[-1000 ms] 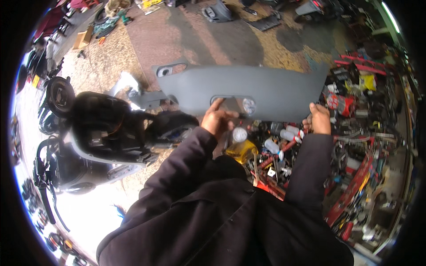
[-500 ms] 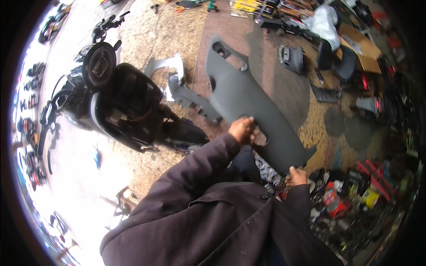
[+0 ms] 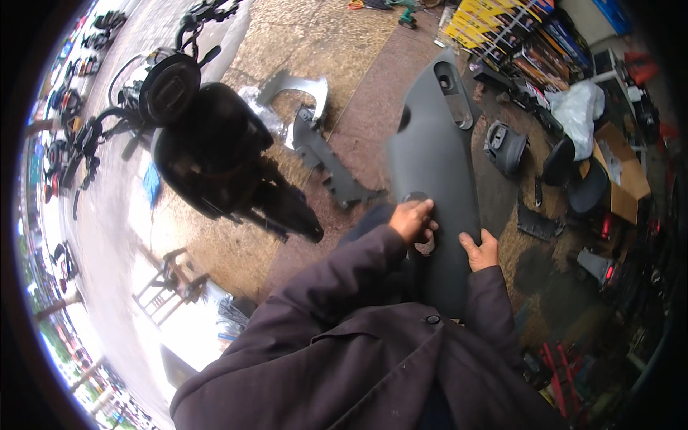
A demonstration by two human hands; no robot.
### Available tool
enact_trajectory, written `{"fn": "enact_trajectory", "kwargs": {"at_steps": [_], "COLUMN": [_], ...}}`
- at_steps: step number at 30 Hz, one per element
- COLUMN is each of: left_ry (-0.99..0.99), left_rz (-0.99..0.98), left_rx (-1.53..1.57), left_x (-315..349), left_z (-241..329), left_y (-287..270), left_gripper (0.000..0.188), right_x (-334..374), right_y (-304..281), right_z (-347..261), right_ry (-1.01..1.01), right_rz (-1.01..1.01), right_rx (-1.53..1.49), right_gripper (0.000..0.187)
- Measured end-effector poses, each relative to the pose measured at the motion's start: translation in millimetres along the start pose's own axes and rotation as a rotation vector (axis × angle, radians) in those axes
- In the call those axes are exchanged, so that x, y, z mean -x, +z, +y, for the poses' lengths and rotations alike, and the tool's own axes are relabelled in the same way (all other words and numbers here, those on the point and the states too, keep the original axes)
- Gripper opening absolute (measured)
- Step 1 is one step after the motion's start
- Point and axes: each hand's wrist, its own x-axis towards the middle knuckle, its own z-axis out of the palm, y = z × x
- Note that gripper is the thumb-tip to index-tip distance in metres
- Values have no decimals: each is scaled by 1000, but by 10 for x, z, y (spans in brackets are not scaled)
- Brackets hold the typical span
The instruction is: The person removes a side panel from a scooter, inspects it, and then reattaches it. They then fit a lower trim piece and a front cowl panel, aligning and pressing each into place on the scooter body.
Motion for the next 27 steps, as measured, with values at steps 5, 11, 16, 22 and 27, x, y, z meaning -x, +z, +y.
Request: {"fn": "enact_trajectory", "kwargs": {"at_steps": [5, 11, 16, 22, 27], "left_ry": [19, 230, 231, 231, 120], "left_rz": [-80, 248, 454, 1035, 1142], "left_rx": [45, 147, 363, 100, -299], "left_x": [-243, -1235, -2106, -2896, -3462], "left_z": [271, 898, 1729, 2613, 3140], "left_y": [-37, -1180, -2773, -4005, -5009], "left_gripper": [26, 15, 16, 11, 16], "right_x": [-484, -1078, -1783, -3042, -3911], "right_y": [-279, -611, -563, -366, -182], "right_z": [-81, -13, -176, -657, -578], "right_ry": [-92, -42, 64, 225, 251], "right_rz": [175, 282, 255, 191, 132], "right_rx": [201, 525, 598, 720, 720], "right_gripper": [43, 47, 43, 38, 35]}}
